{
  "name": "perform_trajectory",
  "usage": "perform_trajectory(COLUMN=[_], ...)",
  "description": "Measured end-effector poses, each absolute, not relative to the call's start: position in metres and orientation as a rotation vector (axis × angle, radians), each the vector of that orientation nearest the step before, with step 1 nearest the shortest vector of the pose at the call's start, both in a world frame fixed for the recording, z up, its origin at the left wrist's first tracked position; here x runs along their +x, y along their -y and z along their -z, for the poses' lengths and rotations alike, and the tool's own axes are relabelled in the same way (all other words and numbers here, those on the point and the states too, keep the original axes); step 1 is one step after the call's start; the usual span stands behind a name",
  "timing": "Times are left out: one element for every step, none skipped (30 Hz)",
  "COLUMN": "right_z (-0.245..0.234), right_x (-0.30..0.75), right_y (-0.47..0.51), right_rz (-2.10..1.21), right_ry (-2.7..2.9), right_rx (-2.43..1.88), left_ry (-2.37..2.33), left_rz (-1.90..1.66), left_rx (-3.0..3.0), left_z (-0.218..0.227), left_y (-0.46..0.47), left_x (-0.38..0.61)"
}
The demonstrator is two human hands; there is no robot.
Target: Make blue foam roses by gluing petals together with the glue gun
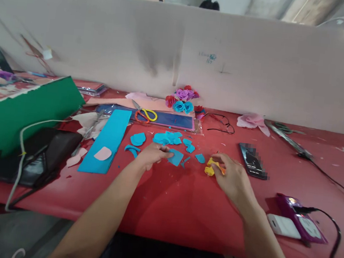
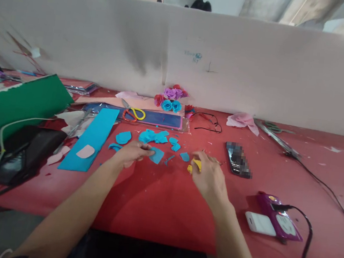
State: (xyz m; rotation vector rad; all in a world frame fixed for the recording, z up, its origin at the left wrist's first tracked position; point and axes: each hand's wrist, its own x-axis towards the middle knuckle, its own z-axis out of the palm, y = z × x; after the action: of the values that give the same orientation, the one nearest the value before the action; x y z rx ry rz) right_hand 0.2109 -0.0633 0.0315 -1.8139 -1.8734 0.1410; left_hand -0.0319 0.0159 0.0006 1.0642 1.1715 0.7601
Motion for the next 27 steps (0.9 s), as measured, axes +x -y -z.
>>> perform_trajectory(right_z=[-0.025,-0.019,-0.014,-0.009,-0.005,-0.003,-0.002,-0.002,-0.002,-0.002,-0.002,-0.003,-0.003,-0.003,-0.003,-0.003,-0.003,-0.003,-0.004,-0.006,-0.008,-0.010,-0.012,-0.015,-0.019,-0.022,-0.025], right_x=[0.219,0.224,0.228,0.229,0.229,0.229,0.228,0.227,0.226,0.226,0.227,0.228,0.228,0.229,0.229,0.228,0.228,0.228,0.227,0.227,0.226,0.226,0.226,0.225,0.224,0.223,0.221], right_y=[0.068,0.073,0.077,0.080,0.081,0.082,0.082,0.081,0.080,0.078,0.077,0.076,0.075,0.075,0.076,0.076,0.077,0.079,0.080,0.082,0.084,0.085,0.087,0.090,0.092,0.094,0.096], right_rz=[0.001,0.104,0.155,0.181,0.193,0.201,0.203,0.194,0.171,0.133,0.086,0.045,0.019,0.013,0.026,0.049,0.074,0.092,0.105,0.112,0.108,0.091,0.058,-0.003,-0.109,-0.261,-0.448], right_ry=[1.944,1.982,2.011,2.028,2.038,2.042,2.045,2.046,2.045,2.047,2.049,2.052,2.054,2.060,2.067,2.071,2.069,2.062,2.041,2.004,1.960,1.920,1.878,1.834,1.792,1.749,1.702], right_rx=[-1.920,-2.040,-2.144,-2.233,-2.299,-2.343,-2.368,-2.379,-2.383,-2.381,-2.378,-2.372,-2.364,-2.353,-2.340,-2.326,-2.307,-2.284,-2.258,-2.232,-2.202,-2.160,-2.110,-2.057,-2.009,-1.968,-1.931], left_ry=[-1.191,-1.199,-1.197,-1.188,-1.170,-1.146,-1.115,-1.076,-1.031,-0.982,-0.939,-0.910,-0.901,-0.911,-0.937,-0.973,-1.010,-1.046,-1.081,-1.115,-1.151,-1.186,-1.216,-1.238,-1.251,-1.255,-1.255], left_rz=[-0.733,-0.713,-0.697,-0.682,-0.663,-0.646,-0.631,-0.625,-0.626,-0.628,-0.627,-0.620,-0.606,-0.588,-0.564,-0.540,-0.514,-0.488,-0.463,-0.444,-0.435,-0.437,-0.444,-0.452,-0.458,-0.459,-0.457], left_rx=[1.096,1.118,1.132,1.141,1.147,1.145,1.136,1.117,1.090,1.059,1.032,1.014,1.009,1.022,1.050,1.087,1.129,1.173,1.213,1.247,1.275,1.301,1.324,1.346,1.365,1.381,1.391], left_z=[0.000,0.000,0.000,-0.001,-0.001,-0.002,-0.003,-0.004,-0.005,-0.006,-0.006,-0.006,-0.005,-0.004,-0.002,0.000,0.002,0.004,0.006,0.007,0.008,0.008,0.008,0.008,0.008,0.008,0.007], left_y=[-0.015,-0.015,-0.014,-0.014,-0.014,-0.014,-0.014,-0.015,-0.015,-0.015,-0.016,-0.016,-0.017,-0.017,-0.018,-0.018,-0.018,-0.018,-0.018,-0.018,-0.019,-0.019,-0.019,-0.019,-0.019,-0.019,-0.019], left_x=[-0.032,-0.032,-0.033,-0.033,-0.033,-0.034,-0.034,-0.035,-0.035,-0.036,-0.036,-0.037,-0.037,-0.037,-0.036,-0.036,-0.035,-0.035,-0.034,-0.034,-0.034,-0.034,-0.035,-0.035,-0.036,-0.036,-0.036])
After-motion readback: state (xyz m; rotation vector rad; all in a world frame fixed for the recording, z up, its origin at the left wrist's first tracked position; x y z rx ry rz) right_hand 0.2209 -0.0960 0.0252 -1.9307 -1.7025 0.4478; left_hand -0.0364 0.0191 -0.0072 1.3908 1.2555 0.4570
